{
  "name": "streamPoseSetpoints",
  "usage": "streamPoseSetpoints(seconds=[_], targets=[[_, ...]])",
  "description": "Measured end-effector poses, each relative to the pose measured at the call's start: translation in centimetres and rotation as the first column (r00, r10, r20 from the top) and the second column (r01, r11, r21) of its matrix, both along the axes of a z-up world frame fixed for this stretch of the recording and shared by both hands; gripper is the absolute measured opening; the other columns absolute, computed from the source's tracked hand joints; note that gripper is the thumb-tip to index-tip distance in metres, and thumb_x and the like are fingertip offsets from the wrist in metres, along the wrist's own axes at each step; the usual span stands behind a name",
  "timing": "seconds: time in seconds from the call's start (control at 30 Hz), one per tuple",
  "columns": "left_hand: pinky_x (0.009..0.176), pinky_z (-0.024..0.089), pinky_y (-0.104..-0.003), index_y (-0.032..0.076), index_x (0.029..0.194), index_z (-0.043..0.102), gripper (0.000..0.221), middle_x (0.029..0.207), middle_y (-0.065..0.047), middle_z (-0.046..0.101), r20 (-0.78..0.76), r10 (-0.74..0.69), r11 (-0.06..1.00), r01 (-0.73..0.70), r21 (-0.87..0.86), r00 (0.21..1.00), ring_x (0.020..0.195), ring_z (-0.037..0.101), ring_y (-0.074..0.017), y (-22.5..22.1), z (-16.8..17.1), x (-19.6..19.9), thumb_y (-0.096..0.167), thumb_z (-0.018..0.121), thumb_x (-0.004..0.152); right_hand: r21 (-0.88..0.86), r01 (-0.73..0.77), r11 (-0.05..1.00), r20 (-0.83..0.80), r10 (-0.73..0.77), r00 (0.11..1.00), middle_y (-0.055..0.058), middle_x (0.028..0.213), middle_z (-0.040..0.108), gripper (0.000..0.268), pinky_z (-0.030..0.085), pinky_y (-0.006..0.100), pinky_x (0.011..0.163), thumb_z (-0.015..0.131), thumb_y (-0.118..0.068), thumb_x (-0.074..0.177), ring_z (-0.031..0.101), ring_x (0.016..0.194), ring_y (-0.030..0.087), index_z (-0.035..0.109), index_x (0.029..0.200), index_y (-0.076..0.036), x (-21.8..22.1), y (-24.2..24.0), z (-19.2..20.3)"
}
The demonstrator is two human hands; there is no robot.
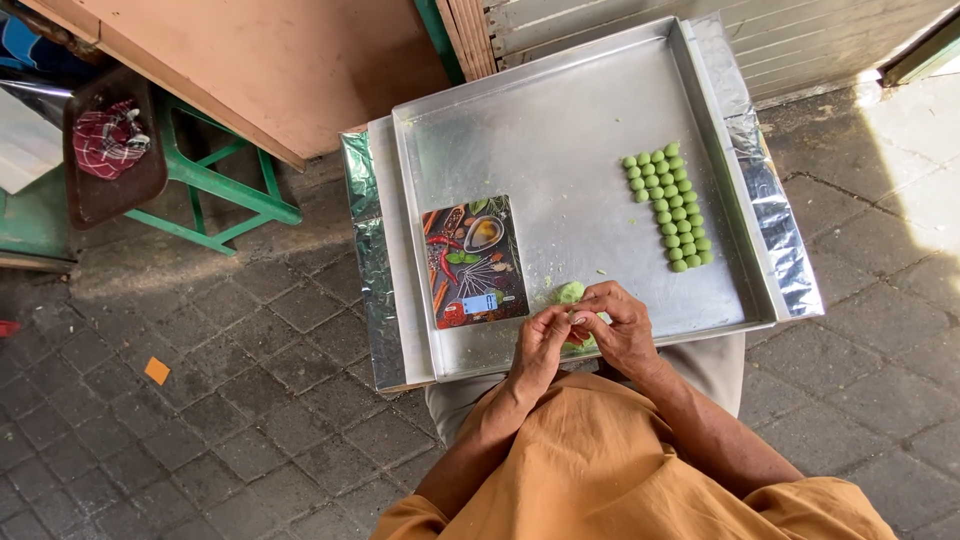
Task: A person is manually forming small balls from green dough and arranging them in neat rows on a metal tray.
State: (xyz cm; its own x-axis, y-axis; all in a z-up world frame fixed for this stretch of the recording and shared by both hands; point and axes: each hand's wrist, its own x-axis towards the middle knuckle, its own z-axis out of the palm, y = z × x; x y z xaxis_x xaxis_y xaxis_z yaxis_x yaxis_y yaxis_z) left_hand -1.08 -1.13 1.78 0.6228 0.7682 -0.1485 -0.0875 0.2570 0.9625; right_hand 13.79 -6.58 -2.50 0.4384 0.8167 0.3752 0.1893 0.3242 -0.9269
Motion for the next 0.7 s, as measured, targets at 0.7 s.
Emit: streamPoseSetpoints(seconds=[0.7], targets=[[0.078,0.059,-0.025,-0.002,0.106,0.068,0.027,0.090,-0.014,0.075,0.102,0.189,0.978,-0.178,-0.106,0.977,0.086,0.072,-0.0138,0.7,-2.7,-0.1,0.022,0.075,0.097,-0.180,-0.006,0.984,-0.191,-0.029,0.981,0.011,0.088,0.072,0.016,0.059,0.033,0.075,0.071,-0.007,0.097,0.069,0.081,0.015,0.070,0.109,0.002,-0.7,-0.4,0.2]])
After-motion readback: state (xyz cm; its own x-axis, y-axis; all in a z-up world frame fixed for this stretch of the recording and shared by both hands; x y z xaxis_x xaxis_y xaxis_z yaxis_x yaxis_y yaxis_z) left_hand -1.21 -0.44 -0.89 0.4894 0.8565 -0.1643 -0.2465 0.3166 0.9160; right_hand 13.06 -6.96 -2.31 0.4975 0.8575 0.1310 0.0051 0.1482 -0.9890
